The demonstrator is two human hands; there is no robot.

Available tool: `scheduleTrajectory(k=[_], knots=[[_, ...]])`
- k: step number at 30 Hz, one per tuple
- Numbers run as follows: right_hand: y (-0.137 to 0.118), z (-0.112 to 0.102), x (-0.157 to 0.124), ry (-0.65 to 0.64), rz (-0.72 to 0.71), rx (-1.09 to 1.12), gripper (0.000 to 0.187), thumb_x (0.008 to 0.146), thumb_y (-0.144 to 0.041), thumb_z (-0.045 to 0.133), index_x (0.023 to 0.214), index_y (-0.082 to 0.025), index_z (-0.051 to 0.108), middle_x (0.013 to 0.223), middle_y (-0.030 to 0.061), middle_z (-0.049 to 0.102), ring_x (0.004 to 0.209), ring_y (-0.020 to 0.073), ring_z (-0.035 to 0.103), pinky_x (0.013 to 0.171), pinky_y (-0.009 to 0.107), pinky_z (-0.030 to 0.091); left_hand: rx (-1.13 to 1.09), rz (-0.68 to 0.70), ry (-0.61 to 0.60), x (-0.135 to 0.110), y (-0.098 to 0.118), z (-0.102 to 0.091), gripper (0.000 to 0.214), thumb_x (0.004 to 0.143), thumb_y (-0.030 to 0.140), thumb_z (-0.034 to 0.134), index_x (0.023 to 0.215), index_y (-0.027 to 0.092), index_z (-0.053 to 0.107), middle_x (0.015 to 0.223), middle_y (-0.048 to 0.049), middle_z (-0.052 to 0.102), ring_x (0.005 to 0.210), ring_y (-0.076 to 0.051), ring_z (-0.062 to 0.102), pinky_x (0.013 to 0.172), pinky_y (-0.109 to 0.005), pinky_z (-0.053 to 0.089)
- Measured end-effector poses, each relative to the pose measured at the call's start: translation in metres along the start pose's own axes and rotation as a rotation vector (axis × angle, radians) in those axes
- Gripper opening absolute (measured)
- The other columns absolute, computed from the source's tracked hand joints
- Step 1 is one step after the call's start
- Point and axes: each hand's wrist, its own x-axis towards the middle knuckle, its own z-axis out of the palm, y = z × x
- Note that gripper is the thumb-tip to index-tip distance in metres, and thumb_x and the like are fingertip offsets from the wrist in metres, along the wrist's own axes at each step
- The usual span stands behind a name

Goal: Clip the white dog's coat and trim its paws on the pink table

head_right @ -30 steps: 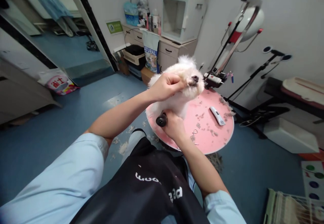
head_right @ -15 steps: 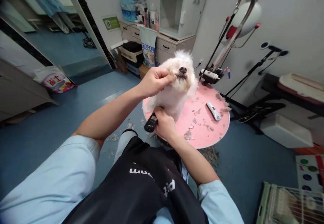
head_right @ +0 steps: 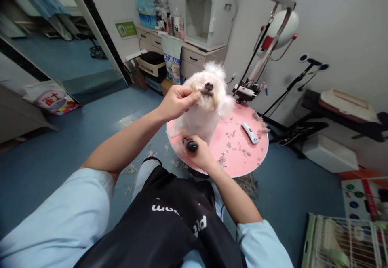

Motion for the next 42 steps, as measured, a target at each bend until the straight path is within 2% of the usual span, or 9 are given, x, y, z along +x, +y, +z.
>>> scheduleTrajectory(k=[4,6,13,20,24,28,34,39,42], knots=[[-0.025,-0.056,0.013,0.278,-0.149,0.006,0.037,0.073,-0.031,0.072,0.105,-0.024,0.055,0.109,0.0068,0.068,0.100,0.0221,0.065,0.090,0.038,0.052,0.010,0.006,0.037,-0.003,-0.003,-0.001,0.051,0.081,0.045,0.064,0.047,0.018,0.037,0.043,0.0043,0.036,0.043,-0.006,0.033,0.044,-0.024,0.020],[-0.026,-0.068,0.031,0.267,-0.139,-0.041,0.032,0.072,-0.031,0.071,0.099,-0.023,0.056,0.105,0.0062,0.069,0.096,0.0217,0.066,0.088,0.038,0.052,0.000,0.019,0.071,-0.003,-0.005,-0.001,0.051,0.081,0.045,0.064,0.047,0.018,0.038,0.043,0.0040,0.037,0.043,-0.006,0.033,0.044,-0.024,0.020],[-0.004,-0.048,0.025,-0.039,-0.131,-0.143,0.030,0.075,-0.031,0.067,0.102,-0.023,0.057,0.105,0.0061,0.071,0.091,0.0217,0.069,0.081,0.036,0.055,-0.003,0.001,0.098,-0.003,-0.009,-0.006,0.051,0.081,0.046,0.063,0.047,0.017,0.038,0.043,0.0043,0.036,0.043,-0.006,0.032,0.043,-0.023,0.020],[-0.025,-0.076,0.041,0.223,-0.150,-0.097,0.026,0.072,-0.028,0.068,0.095,-0.024,0.058,0.100,0.0050,0.071,0.091,0.0213,0.068,0.084,0.037,0.055,-0.051,0.015,0.114,-0.003,-0.005,-0.006,0.050,0.082,0.046,0.062,0.047,0.017,0.040,0.043,0.0039,0.037,0.042,-0.006,0.033,0.042,-0.023,0.022],[-0.018,-0.066,0.046,0.056,-0.043,-0.186,0.024,0.069,-0.027,0.069,0.092,-0.022,0.061,0.087,0.0036,0.071,0.076,0.0207,0.068,0.072,0.034,0.055,-0.073,0.006,0.132,-0.002,-0.007,-0.007,0.050,0.082,0.050,0.061,0.049,0.017,0.041,0.043,0.0044,0.037,0.041,-0.006,0.032,0.042,-0.023,0.022],[-0.016,-0.061,0.030,-0.024,-0.065,-0.193,0.026,0.072,-0.024,0.067,0.097,-0.023,0.061,0.094,0.0037,0.072,0.082,0.0214,0.069,0.076,0.035,0.055,-0.055,0.005,0.119,-0.003,-0.010,-0.009,0.051,0.081,0.048,0.062,0.048,0.017,0.038,0.044,0.0048,0.036,0.042,-0.006,0.032,0.042,-0.023,0.022],[-0.012,-0.054,0.036,0.278,-0.092,-0.146,0.025,0.072,-0.033,0.070,0.093,-0.023,0.061,0.092,0.0061,0.072,0.078,0.0219,0.069,0.074,0.036,0.056,-0.056,-0.029,0.100,-0.003,-0.007,-0.009,0.050,0.083,0.048,0.060,0.050,0.017,0.038,0.046,0.0051,0.034,0.044,-0.006,0.032,0.043,-0.022,0.023],[0.010,-0.017,0.023,0.084,0.045,-0.265,0.025,0.071,-0.032,0.069,0.092,-0.023,0.061,0.084,0.0035,0.071,0.071,0.0225,0.068,0.065,0.035,0.055,-0.070,-0.038,0.104,-0.004,-0.007,-0.012,0.049,0.084,0.049,0.059,0.052,0.017,0.042,0.046,0.0052,0.035,0.044,-0.006,0.032,0.043,-0.022,0.023],[0.008,-0.016,0.010,0.147,0.004,-0.205,0.025,0.073,-0.033,0.068,0.096,-0.024,0.060,0.090,0.0042,0.072,0.077,0.0219,0.069,0.071,0.036,0.056,-0.072,-0.023,0.100,-0.005,-0.011,-0.013,0.051,0.083,0.052,0.061,0.051,0.017,0.041,0.046,0.0050,0.035,0.045,-0.006,0.033,0.043,-0.023,0.022]])
